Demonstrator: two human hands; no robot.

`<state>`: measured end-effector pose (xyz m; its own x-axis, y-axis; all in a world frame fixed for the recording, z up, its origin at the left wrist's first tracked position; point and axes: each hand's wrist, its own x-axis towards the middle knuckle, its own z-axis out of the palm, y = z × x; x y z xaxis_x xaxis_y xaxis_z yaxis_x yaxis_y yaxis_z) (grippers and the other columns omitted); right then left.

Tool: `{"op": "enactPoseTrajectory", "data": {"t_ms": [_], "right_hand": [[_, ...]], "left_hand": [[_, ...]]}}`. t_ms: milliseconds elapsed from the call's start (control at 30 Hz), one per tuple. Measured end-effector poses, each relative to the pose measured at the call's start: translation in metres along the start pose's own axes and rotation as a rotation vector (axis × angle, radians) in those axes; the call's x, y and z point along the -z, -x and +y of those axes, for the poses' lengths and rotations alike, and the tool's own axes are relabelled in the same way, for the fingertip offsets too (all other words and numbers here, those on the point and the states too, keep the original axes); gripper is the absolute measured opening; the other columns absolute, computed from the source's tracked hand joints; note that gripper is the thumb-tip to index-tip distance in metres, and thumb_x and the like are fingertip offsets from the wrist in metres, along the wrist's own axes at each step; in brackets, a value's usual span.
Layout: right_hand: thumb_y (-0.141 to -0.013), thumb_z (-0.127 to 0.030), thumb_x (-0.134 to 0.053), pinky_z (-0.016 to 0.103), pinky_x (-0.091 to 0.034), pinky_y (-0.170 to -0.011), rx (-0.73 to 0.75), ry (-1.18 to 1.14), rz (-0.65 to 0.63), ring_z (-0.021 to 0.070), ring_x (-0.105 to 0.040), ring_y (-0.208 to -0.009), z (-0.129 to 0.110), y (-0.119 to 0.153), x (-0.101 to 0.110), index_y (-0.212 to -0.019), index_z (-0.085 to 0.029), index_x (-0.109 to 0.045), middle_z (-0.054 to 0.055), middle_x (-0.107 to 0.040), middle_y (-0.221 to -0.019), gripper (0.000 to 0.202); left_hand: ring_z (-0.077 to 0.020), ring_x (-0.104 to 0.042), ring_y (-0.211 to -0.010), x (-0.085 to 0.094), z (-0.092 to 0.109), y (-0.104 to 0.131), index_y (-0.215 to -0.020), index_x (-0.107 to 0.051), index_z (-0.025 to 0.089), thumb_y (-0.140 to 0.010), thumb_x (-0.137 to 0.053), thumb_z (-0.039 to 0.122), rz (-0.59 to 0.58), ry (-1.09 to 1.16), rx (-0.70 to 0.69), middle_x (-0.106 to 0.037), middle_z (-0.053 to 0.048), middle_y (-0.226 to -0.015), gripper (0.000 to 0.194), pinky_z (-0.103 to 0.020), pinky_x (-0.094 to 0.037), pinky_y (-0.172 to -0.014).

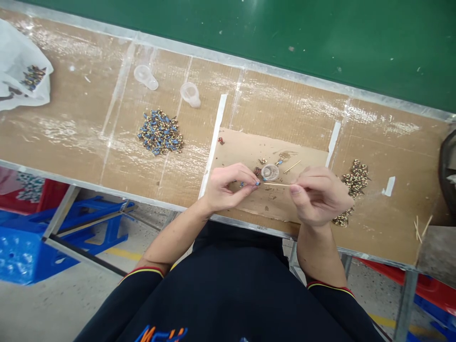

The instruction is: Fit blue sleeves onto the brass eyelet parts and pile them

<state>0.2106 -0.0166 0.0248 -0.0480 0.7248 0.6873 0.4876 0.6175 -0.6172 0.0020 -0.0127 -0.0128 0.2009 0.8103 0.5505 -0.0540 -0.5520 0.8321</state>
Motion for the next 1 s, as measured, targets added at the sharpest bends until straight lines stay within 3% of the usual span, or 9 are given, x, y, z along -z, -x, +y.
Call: {"op": "enactPoseTrajectory", "data": {"t_ms": [100,267,500,667,767,900,933,1000], "right_hand": [[-0.097,-0.026,-0.069,0.031,-0.050,-0.052,-0.014,0.053,-0.030,0.0153,-0.062,-0.056,0.008,-0.003,0.008,-0.080,-0.026,-0.070,-0.001,-0.070,-0.067,0.017],[-0.097,-0.023,-0.067,0.029,-0.049,-0.053,-0.023,0.228,-0.350,0.0143,-0.066,-0.059,0.016,-0.004,0.013,-0.080,-0.025,-0.074,0.000,-0.074,-0.070,0.019],[-0.102,-0.028,-0.064,0.028,-0.048,-0.056,0.017,0.356,-0.372,0.0141,-0.067,-0.062,0.021,0.003,0.010,-0.082,-0.024,-0.075,0.001,-0.075,-0.073,0.023],[-0.103,-0.028,-0.063,0.029,-0.050,-0.060,0.017,0.330,-0.468,0.0160,-0.072,-0.072,0.022,0.004,0.010,-0.099,-0.024,-0.079,0.002,-0.079,-0.085,0.017],[-0.099,-0.027,-0.071,0.029,-0.049,-0.059,-0.013,0.289,-0.300,0.0152,-0.068,-0.067,0.024,0.000,0.032,-0.106,-0.025,-0.080,0.001,-0.077,-0.084,0.012],[-0.096,-0.029,-0.073,0.030,-0.040,-0.053,-0.114,0.447,0.136,0.0144,-0.056,-0.057,0.034,0.006,0.085,-0.092,-0.024,-0.081,0.000,-0.069,-0.072,0.011],[-0.096,-0.030,-0.072,0.030,-0.039,-0.053,-0.154,0.496,0.167,0.0147,-0.056,-0.056,0.037,0.012,0.099,-0.089,-0.023,-0.081,0.000,-0.069,-0.070,0.014],[-0.096,-0.032,-0.072,0.030,-0.041,-0.053,-0.254,0.581,0.054,0.0149,-0.056,-0.056,0.042,0.026,0.121,-0.090,-0.022,-0.082,0.001,-0.070,-0.072,0.016]], "left_hand": [[-0.0173,-0.081,-0.081,0.000,0.000,0.000,-0.090,-0.072,0.020,-0.095,-0.075,0.013,0.029,0.060,0.019,-0.081,-0.006,-0.084,0.010,-0.027,-0.066,-0.072],[-0.0170,-0.080,-0.078,0.001,-0.001,0.001,-0.085,-0.072,0.021,-0.098,-0.077,0.024,0.063,0.133,0.094,-0.080,-0.006,-0.081,0.013,-0.028,-0.065,-0.069],[-0.0158,-0.075,-0.073,0.003,-0.002,0.003,-0.079,-0.070,0.021,-0.096,-0.080,0.034,0.083,0.198,0.174,-0.077,-0.004,-0.077,0.023,-0.029,-0.063,-0.065],[-0.0145,-0.074,-0.073,0.005,-0.002,0.002,-0.079,-0.069,0.021,-0.096,-0.080,0.031,0.081,0.212,0.146,-0.076,-0.004,-0.076,0.022,-0.026,-0.061,-0.065],[-0.0139,-0.074,-0.071,0.006,-0.002,0.000,-0.080,-0.069,0.021,-0.095,-0.080,0.029,0.098,0.234,0.121,-0.075,-0.003,-0.075,0.020,-0.025,-0.059,-0.064],[-0.0139,-0.070,-0.066,0.008,-0.001,-0.001,-0.075,-0.069,0.021,-0.090,-0.085,0.032,0.144,0.221,0.159,-0.072,-0.003,-0.071,0.025,-0.026,-0.059,-0.062],[-0.0140,-0.070,-0.065,0.008,0.000,-0.001,-0.076,-0.070,0.021,-0.089,-0.086,0.032,0.159,0.228,0.165,-0.072,-0.003,-0.070,0.024,-0.026,-0.059,-0.061],[-0.0141,-0.070,-0.064,0.009,0.003,0.000,-0.080,-0.072,0.022,-0.088,-0.088,0.032,0.193,0.246,0.169,-0.072,-0.002,-0.070,0.021,-0.026,-0.060,-0.060]]}}
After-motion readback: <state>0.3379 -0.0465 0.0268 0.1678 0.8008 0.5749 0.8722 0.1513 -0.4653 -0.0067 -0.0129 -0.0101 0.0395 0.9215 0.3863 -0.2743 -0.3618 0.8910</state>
